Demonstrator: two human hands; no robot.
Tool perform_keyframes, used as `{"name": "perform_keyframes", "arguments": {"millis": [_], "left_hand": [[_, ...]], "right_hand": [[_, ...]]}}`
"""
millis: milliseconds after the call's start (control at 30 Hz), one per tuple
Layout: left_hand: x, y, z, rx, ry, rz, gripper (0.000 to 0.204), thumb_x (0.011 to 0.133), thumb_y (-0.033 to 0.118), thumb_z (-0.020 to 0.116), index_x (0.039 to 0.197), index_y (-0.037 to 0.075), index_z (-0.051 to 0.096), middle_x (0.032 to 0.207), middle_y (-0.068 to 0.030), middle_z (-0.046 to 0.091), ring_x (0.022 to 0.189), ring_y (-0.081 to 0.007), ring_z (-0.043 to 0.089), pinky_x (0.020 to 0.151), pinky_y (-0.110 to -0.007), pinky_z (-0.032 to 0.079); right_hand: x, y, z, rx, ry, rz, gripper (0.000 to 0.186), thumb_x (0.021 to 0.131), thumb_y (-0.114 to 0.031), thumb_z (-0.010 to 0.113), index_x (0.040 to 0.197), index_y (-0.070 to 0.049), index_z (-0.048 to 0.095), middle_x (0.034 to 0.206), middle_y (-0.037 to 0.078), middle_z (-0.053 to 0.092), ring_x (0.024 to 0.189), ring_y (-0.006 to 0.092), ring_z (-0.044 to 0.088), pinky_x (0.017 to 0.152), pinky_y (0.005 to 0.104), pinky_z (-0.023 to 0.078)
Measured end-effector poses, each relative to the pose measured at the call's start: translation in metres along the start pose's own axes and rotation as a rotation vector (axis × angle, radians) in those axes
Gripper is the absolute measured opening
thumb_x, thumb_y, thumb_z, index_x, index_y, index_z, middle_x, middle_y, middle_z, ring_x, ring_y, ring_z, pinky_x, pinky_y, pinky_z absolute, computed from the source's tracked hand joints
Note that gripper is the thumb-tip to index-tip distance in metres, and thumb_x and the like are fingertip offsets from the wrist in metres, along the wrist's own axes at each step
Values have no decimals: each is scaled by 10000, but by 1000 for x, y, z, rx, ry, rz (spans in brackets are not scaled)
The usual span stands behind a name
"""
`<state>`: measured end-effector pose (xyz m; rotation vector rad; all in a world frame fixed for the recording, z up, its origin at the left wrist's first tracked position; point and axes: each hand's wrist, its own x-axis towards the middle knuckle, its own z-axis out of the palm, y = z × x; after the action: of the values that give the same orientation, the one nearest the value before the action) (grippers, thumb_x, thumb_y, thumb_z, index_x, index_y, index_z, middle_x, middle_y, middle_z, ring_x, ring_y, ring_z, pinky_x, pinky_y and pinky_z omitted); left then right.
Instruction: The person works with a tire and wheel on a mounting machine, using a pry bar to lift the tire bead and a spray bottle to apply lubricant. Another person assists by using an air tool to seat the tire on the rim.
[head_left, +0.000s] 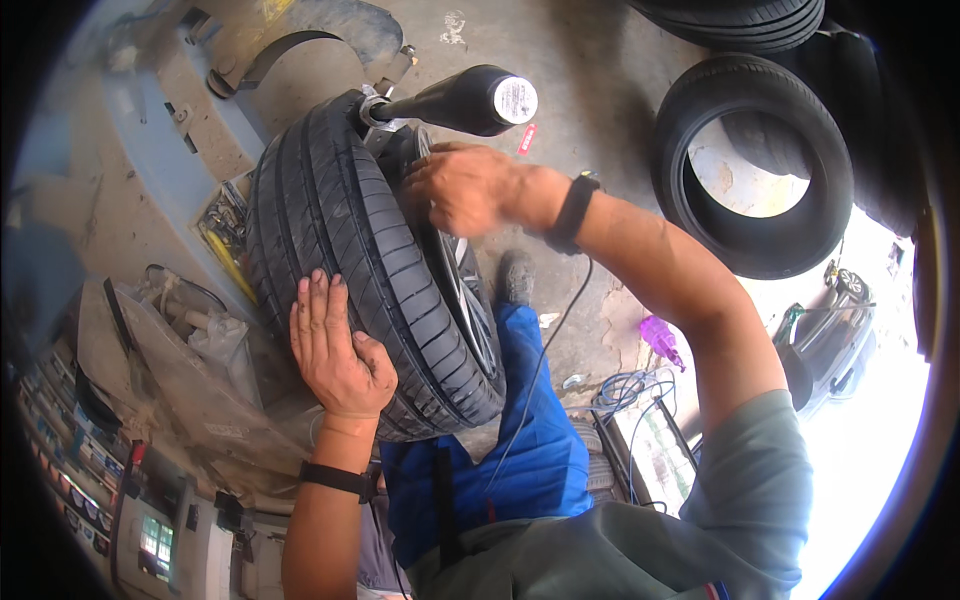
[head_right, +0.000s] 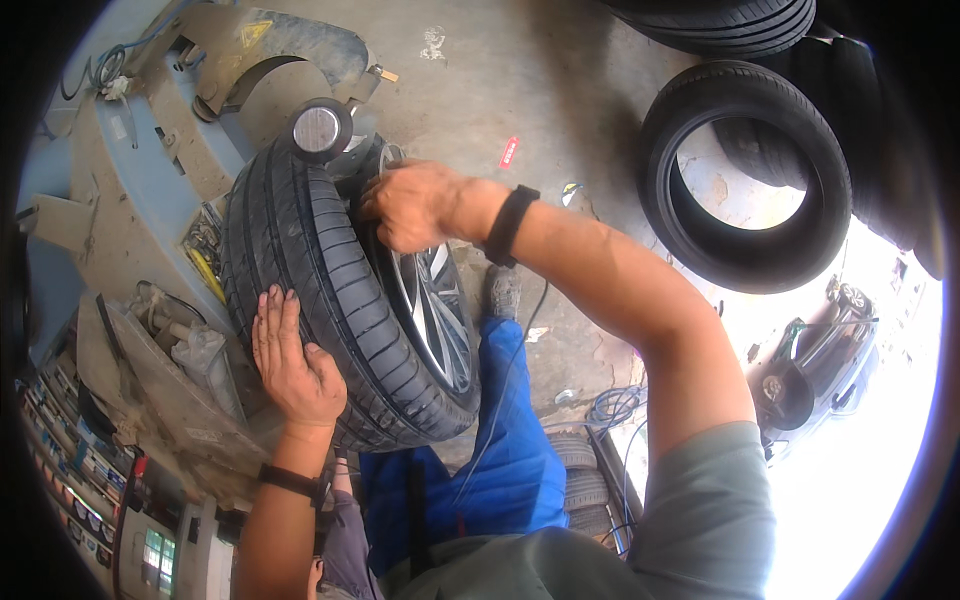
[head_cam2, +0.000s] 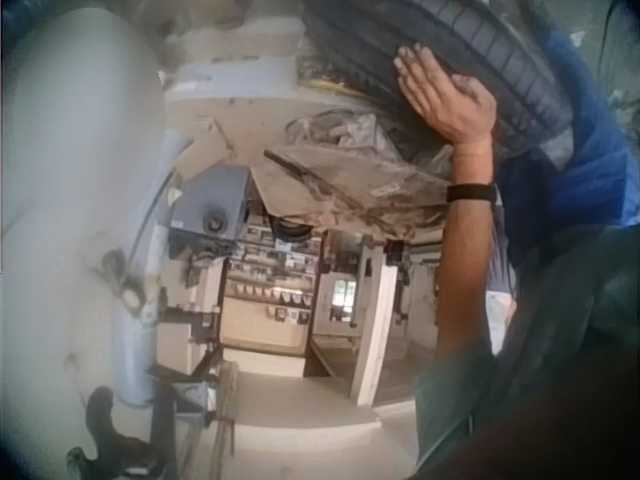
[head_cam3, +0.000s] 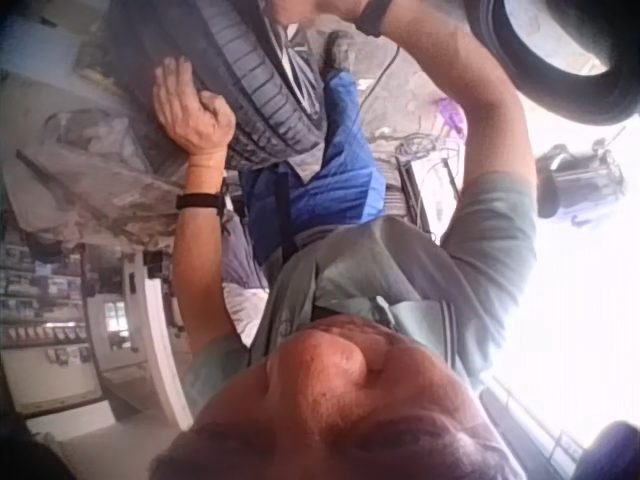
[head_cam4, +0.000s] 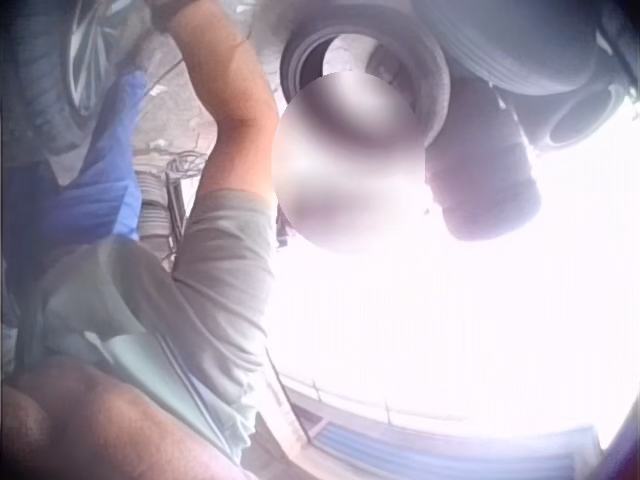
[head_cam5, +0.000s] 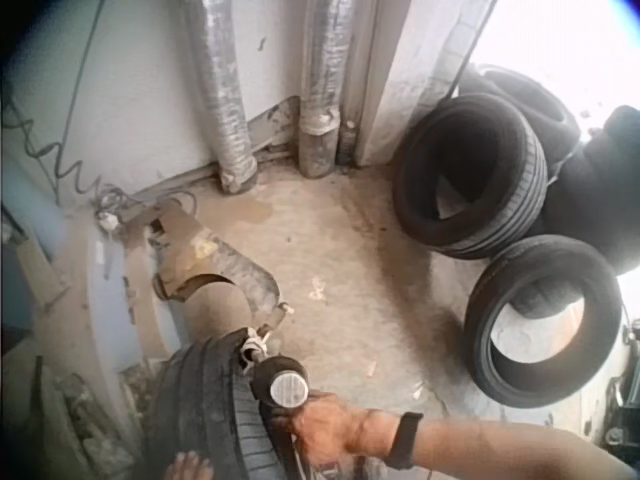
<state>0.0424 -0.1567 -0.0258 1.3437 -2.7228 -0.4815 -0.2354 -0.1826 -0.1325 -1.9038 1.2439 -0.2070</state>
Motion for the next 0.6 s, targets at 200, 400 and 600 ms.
{"name": "perform_keyframes", "arguments": {"millis": [200, 400, 600], "left_hand": [[8, -7, 4, -30, -7, -4, 600, 830, 116, 450, 1380, -89, 578, 1470, -269, 552, 1416, -437, 478, 1213, -517, 311], [6, -10, 8, -47, -2, 2, 605, 821, 114, 462, 1377, -91, 585, 1452, -275, 568, 1402, -440, 497, 1203, -522, 317], [13, -12, 14, -38, 25, 27, 588, 825, 108, 456, 1359, -96, 596, 1429, -284, 582, 1390, -443, 508, 1203, -523, 319]], "right_hand": [[95, 105, 52, 107, -216, 420, 474, 982, -350, 420, 1175, -41, 723, 1159, 240, 710, 1141, 422, 646, 1012, 475, 500], [141, 157, 70, 128, -295, 535, 451, 978, -336, 447, 1199, -44, 712, 1211, 218, 701, 1165, 404, 643, 1016, 460, 496], [138, 173, 73, 39, -234, 356, 434, 974, -323, 474, 1223, -48, 700, 1263, 196, 692, 1189, 386, 640, 1019, 445, 493]]}}
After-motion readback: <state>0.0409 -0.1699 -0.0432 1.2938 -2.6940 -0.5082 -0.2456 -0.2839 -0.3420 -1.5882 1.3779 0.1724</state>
